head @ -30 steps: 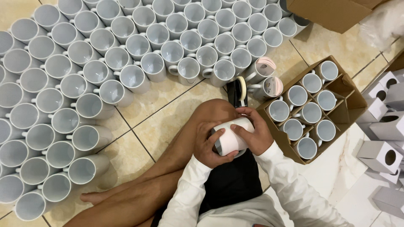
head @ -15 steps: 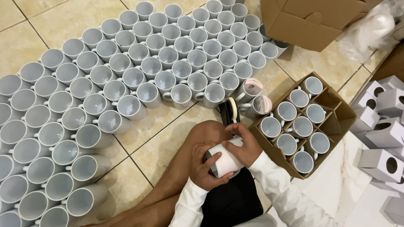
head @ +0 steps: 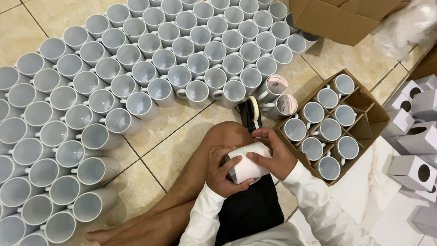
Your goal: The person picks up white mugs from the floor, applies small labels using a tape dispenser, and places the mugs into the compartments of a cardboard box.
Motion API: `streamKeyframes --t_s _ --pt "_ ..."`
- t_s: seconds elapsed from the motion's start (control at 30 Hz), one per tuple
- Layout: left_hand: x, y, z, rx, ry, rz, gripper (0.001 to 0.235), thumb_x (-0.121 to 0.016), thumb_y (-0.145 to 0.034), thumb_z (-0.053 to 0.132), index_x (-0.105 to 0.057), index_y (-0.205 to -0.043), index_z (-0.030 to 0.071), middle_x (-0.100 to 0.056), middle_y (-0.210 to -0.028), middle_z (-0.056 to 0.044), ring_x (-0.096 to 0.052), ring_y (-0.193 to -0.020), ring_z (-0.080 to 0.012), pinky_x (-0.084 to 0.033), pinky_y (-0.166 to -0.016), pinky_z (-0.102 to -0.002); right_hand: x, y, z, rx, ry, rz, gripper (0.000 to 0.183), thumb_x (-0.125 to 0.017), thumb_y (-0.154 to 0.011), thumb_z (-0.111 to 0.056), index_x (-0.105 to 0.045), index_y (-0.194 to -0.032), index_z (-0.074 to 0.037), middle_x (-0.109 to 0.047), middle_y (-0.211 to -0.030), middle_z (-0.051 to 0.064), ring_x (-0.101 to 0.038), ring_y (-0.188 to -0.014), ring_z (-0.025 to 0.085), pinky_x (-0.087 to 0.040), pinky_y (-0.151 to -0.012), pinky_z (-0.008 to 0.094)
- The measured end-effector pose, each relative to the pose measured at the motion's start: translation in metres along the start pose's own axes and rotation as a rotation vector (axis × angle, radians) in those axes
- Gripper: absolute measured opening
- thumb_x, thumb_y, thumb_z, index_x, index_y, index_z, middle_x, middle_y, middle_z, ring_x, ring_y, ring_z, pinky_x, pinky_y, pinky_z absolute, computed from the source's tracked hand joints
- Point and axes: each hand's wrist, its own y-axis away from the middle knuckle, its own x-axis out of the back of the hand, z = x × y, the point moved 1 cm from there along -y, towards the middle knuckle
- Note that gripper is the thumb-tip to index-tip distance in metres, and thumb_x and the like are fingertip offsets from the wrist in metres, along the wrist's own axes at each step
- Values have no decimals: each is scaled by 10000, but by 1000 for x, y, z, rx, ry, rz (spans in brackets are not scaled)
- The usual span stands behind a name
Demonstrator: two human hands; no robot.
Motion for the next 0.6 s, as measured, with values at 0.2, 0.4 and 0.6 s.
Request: streamKeyframes --t_s 0.2,0.4,0.6 --pt "9 4 -9 129 84 16 591 -804 -686 382 -603 -1129 46 -581 -1128 -219 -614 -953 -327 -473 -870 -436 30 -11 63 155 -413 2 751 -717 -736 -53 -350 -1390 -96 -533 -1215 202 -570 -1112 330 -521 -833 395" --pt "8 2 -4 142 74 -33 596 -792 -699 421 -587 -1127 61 -569 -1135 -209 -616 -994 -329 -485 -880 -437 43 -51 141 -62 266 204 437 -628 -922 -336 -562 -1273 -85 -683 -737 123 -680 -557 191 -550 -517 311" --pt "8 5 -5 156 116 -41 591 -801 -701 373 -567 -1133 45 -544 -1154 -226 -616 -1034 -353 -491 -894 -463 41 -99 200 -161 433 302 303 -602 -902 -443 -682 -1088 -218 -660 -574 7 -650 -472 167 -553 -564 322"
